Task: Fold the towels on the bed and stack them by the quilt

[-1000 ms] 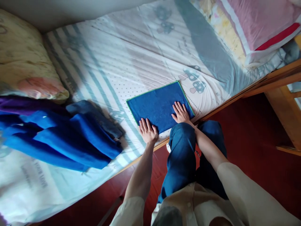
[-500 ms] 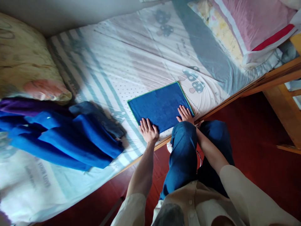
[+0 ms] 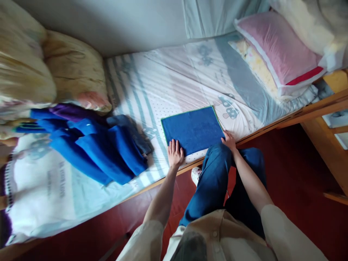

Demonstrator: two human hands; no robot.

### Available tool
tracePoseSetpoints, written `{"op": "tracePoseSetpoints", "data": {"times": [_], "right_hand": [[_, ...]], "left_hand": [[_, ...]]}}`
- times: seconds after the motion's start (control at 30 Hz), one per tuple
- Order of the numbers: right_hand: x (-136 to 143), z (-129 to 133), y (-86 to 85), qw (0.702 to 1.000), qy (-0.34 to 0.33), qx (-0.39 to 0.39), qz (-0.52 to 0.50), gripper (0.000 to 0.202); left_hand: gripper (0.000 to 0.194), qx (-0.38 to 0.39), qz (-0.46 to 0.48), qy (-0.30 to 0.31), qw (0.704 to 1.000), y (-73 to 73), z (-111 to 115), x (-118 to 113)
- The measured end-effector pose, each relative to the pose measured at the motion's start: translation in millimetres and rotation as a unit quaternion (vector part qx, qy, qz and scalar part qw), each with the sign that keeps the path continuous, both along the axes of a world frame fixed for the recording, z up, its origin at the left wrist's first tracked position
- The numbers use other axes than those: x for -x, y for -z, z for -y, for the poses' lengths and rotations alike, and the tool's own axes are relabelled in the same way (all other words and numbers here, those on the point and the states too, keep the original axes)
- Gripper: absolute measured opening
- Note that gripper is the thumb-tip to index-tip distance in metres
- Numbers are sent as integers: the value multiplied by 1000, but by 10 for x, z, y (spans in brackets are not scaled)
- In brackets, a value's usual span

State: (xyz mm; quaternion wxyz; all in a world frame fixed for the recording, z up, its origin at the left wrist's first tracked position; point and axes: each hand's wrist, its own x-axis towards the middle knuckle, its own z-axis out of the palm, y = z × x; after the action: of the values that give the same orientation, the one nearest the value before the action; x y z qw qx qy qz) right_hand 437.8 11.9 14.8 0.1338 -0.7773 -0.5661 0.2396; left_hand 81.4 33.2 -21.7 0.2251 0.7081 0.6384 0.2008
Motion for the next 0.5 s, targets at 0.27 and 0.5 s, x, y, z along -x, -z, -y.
{"op": "tracePoseSetpoints", "data": {"times": [0.27, 0.5], "right_hand": [[-26, -99, -287, 981, 86, 170, 42, 41], [-103, -184, -309, 981, 144, 123, -30, 21]], "left_hand": [[55, 3, 50, -43, 998, 60, 640, 421], [55, 76, 94, -140, 983, -21, 523, 580]]}}
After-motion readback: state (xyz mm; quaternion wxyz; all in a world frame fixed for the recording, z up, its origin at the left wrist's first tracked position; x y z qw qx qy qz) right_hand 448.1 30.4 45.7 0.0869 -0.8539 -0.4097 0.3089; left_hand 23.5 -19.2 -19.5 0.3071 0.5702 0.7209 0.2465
